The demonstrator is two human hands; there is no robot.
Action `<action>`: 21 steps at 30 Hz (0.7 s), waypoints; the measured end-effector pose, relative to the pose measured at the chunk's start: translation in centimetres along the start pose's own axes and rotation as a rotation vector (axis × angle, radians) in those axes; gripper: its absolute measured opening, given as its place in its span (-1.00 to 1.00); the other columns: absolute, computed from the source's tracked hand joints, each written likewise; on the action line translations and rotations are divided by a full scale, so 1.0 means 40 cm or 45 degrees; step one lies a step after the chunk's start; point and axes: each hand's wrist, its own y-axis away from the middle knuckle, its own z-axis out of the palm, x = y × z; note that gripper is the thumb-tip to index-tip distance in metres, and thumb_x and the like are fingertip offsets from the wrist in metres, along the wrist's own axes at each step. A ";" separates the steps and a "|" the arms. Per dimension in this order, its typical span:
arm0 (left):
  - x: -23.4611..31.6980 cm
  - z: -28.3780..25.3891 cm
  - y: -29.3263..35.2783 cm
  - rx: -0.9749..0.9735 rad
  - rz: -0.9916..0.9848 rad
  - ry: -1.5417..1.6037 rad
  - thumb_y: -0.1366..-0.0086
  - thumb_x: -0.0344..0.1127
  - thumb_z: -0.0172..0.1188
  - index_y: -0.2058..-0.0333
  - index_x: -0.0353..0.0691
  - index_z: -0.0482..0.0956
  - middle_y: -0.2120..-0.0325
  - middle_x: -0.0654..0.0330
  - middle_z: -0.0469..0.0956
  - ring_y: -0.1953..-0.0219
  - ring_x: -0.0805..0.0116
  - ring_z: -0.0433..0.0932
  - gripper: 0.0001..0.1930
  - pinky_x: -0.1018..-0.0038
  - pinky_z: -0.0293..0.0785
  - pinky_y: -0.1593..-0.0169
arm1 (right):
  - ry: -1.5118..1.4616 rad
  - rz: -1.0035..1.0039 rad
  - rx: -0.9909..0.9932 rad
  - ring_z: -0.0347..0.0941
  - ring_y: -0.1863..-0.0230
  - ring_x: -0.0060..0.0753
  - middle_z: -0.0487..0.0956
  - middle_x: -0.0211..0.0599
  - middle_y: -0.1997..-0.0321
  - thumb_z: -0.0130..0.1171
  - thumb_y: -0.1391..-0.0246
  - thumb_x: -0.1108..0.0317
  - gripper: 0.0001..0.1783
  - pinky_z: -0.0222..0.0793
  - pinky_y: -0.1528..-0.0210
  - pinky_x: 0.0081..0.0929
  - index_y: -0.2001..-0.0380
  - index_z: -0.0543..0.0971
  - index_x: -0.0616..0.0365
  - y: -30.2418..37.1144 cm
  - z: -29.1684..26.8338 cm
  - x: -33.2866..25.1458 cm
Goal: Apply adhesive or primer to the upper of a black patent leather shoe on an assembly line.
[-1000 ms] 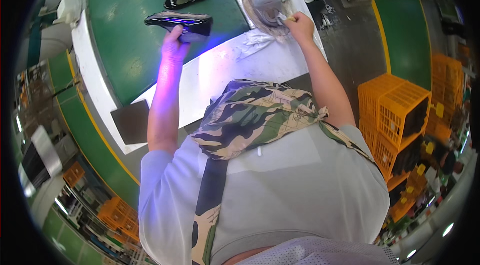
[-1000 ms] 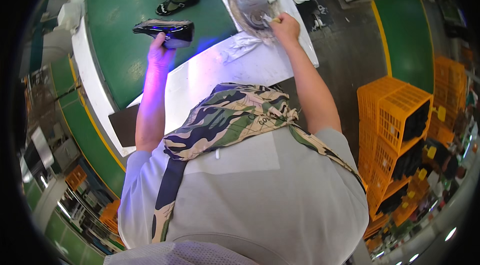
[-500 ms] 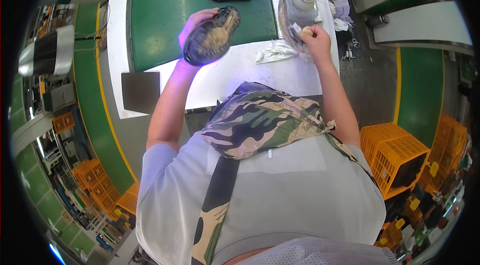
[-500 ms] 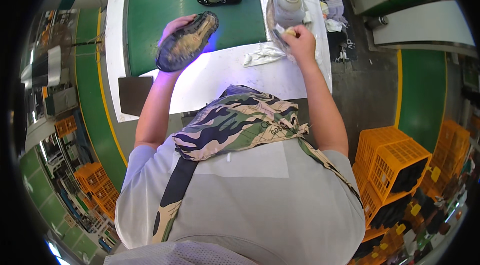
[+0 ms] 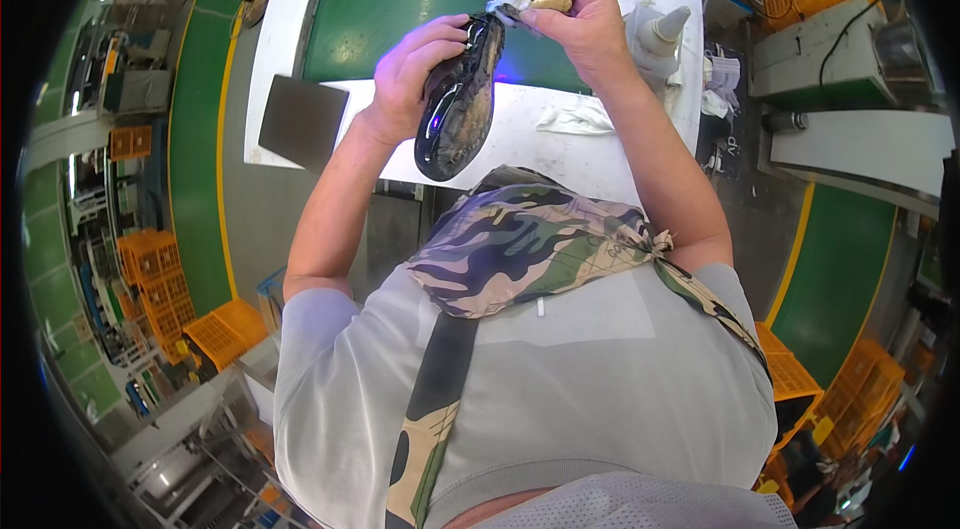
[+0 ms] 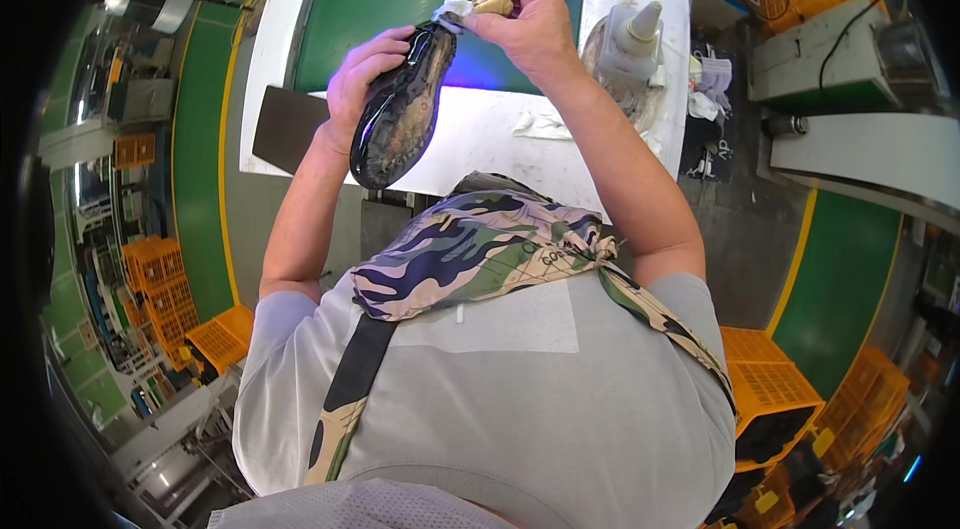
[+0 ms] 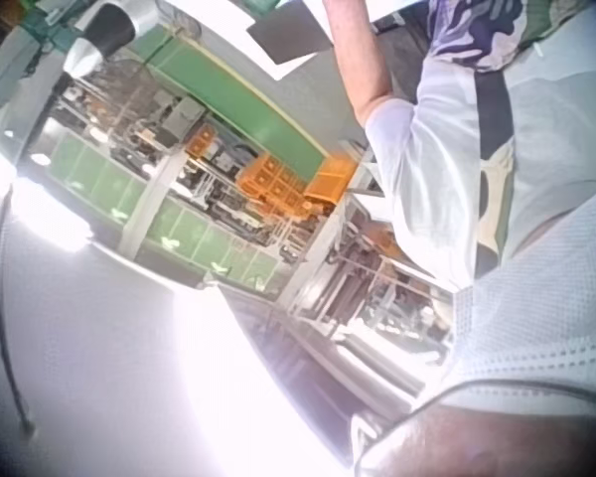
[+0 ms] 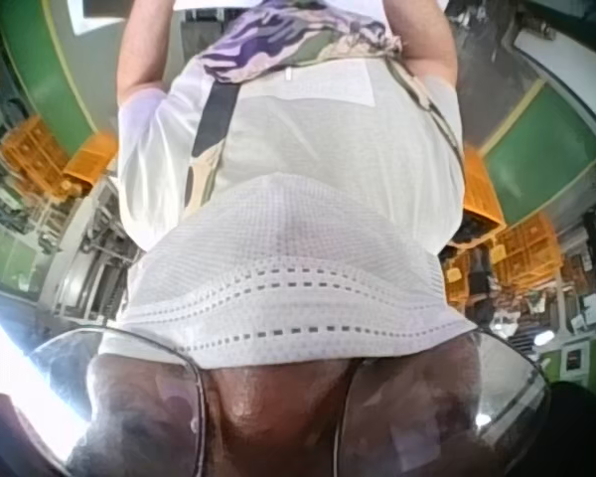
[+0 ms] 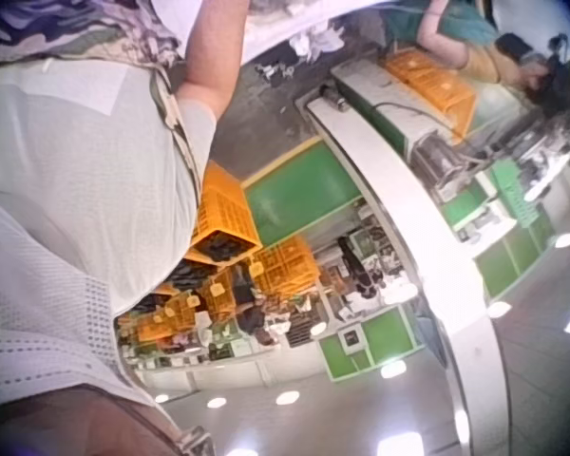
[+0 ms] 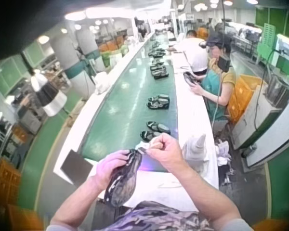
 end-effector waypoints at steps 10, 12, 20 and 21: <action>0.025 -0.009 0.046 -0.036 -0.157 -0.188 0.09 -0.53 0.40 0.16 -0.32 0.47 0.16 -0.06 0.55 0.09 -0.03 0.59 -0.55 0.27 0.55 0.06 | -0.275 0.319 -0.319 0.43 0.36 -0.60 0.52 -0.42 0.38 0.30 0.09 0.56 -0.80 0.35 0.25 -0.60 0.43 0.46 0.14 0.045 0.041 -0.003; 0.023 -0.006 0.057 -0.041 -0.195 -0.202 0.10 -0.53 0.40 0.16 -0.31 0.47 0.16 -0.06 0.55 0.09 -0.03 0.58 -0.54 0.28 0.55 0.06 | -0.297 0.351 -0.348 0.43 0.35 -0.60 0.52 -0.42 0.38 0.30 0.09 0.55 -0.80 0.33 0.25 -0.61 0.43 0.46 0.14 0.051 0.043 -0.004; 0.052 0.008 0.073 -0.177 -0.498 -0.320 0.22 -0.53 0.39 0.19 -0.23 0.47 0.24 0.05 0.53 0.23 -0.01 0.57 -0.50 0.30 0.55 0.18 | -0.132 0.248 -0.403 0.43 0.36 -0.62 0.52 -0.43 0.40 0.31 0.10 0.55 -0.81 0.34 0.26 -0.61 0.44 0.48 0.17 0.051 0.042 -0.054; 0.053 0.008 0.080 -0.241 -0.567 -0.333 0.24 -0.50 0.42 0.19 -0.22 0.47 0.25 0.06 0.54 0.24 0.00 0.57 -0.48 0.30 0.55 0.18 | -0.130 0.249 -0.410 0.43 0.36 -0.62 0.52 -0.43 0.40 0.31 0.10 0.55 -0.81 0.34 0.26 -0.61 0.44 0.48 0.17 0.049 0.043 -0.062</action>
